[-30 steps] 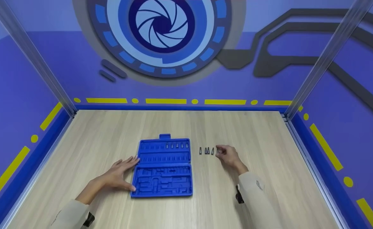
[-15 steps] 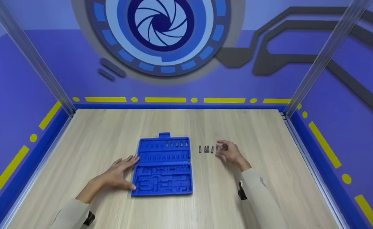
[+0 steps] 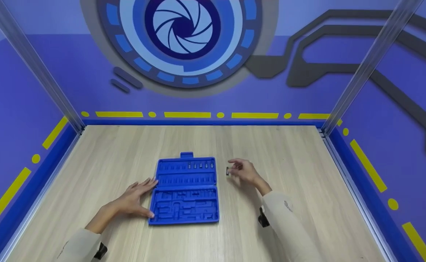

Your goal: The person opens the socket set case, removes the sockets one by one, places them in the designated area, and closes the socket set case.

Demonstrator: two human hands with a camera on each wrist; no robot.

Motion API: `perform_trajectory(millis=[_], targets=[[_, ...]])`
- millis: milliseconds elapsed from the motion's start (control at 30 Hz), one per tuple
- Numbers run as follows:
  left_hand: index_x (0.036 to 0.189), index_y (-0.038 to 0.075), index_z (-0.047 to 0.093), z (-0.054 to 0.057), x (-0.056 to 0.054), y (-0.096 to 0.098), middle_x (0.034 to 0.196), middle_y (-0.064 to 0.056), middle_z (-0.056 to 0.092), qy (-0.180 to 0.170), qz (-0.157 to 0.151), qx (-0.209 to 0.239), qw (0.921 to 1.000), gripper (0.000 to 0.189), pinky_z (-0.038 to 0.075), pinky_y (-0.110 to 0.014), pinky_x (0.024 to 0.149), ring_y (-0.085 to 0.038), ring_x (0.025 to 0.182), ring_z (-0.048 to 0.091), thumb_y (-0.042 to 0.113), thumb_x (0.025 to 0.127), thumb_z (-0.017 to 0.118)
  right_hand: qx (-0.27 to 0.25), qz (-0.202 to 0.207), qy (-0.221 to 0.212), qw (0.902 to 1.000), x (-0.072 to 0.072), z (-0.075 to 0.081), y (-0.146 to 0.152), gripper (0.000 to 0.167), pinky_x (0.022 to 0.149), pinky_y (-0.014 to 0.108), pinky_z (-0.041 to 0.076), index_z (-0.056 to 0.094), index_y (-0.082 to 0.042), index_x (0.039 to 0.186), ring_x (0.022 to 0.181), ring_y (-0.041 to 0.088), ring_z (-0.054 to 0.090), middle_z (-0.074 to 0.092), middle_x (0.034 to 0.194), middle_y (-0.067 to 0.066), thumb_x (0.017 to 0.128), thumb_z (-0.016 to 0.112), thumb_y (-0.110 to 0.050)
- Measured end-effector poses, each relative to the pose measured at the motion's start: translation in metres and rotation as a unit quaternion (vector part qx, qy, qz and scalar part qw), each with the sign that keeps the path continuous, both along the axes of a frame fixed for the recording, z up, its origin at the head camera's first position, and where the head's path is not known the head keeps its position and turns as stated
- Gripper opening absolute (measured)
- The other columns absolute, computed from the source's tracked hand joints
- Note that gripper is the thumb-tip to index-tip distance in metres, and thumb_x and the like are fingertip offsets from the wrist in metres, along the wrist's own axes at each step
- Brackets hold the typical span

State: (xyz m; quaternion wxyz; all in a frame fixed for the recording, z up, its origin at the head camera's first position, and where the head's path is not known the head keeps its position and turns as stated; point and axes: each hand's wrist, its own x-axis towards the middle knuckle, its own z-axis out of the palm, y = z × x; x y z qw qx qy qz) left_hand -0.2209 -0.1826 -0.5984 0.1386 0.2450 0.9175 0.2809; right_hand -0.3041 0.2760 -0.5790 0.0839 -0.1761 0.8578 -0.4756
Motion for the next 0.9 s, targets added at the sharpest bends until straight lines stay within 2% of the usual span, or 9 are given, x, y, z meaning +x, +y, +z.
perform_trajectory(millis=[200,300,400,467,733,900], targets=[[0.162,0.008,0.026,-0.001,0.000,0.000,0.169,-0.021,0.021,-0.006,0.001,-0.001,1.0000,0.126,0.007,-0.068,0.126,-0.044,0.157,0.018,0.058,0.066,0.091,-0.019,0.025,-0.005,0.9995,-0.002,-0.001,-0.026,0.039,0.068,0.019,0.051,0.058,0.015,0.132,0.086,0.046,0.066,0.067,0.099,0.035,0.096,0.066,0.000],[0.162,0.006,0.025,-0.001,0.001,-0.001,0.168,-0.023,0.021,-0.003,0.000,0.000,1.0000,0.127,0.007,-0.069,0.125,-0.045,0.157,0.018,0.057,0.066,0.091,-0.009,0.028,0.007,0.9996,-0.004,-0.001,-0.040,0.038,0.070,0.018,0.048,0.060,0.015,0.129,0.085,0.042,0.065,0.068,0.098,0.033,0.096,0.067,-0.002],[0.162,0.005,0.025,-0.001,0.000,-0.001,0.168,-0.024,0.021,0.000,-0.002,-0.001,1.0000,0.127,0.008,-0.070,0.125,-0.046,0.156,0.018,0.056,0.066,0.091,-0.001,0.030,0.019,0.9994,-0.009,-0.002,-0.054,0.038,0.074,0.018,0.049,0.063,0.012,0.127,0.084,0.024,0.064,0.069,0.097,0.028,0.095,0.071,-0.007],[0.162,0.005,0.025,-0.001,0.000,-0.001,0.168,-0.024,0.021,0.001,-0.001,-0.001,1.0000,0.127,0.008,-0.069,0.125,-0.046,0.156,0.018,0.056,0.066,0.091,-0.001,0.038,0.028,0.9989,-0.014,-0.003,-0.065,0.039,0.076,0.019,0.049,0.064,0.012,0.125,0.084,0.017,0.062,0.069,0.096,0.025,0.094,0.072,-0.009],[0.162,0.008,0.024,-0.001,0.000,-0.001,0.169,-0.020,0.021,-0.001,-0.001,-0.001,1.0000,0.127,0.008,-0.068,0.126,-0.045,0.157,0.018,0.058,0.066,0.090,0.002,0.072,0.036,0.9968,-0.021,-0.007,-0.098,0.037,0.071,0.020,0.048,0.063,0.014,0.125,0.081,0.014,0.060,0.069,0.096,0.025,0.096,0.070,-0.007],[0.162,0.010,0.026,-0.003,0.000,-0.002,0.169,-0.020,0.021,-0.001,0.002,-0.001,1.0000,0.127,0.008,-0.067,0.126,-0.043,0.157,0.018,0.059,0.065,0.090,0.003,0.087,0.068,0.9939,-0.025,-0.011,-0.114,0.035,0.069,0.023,0.049,0.066,0.010,0.124,0.079,0.011,0.060,0.070,0.093,0.015,0.097,0.069,-0.012]])
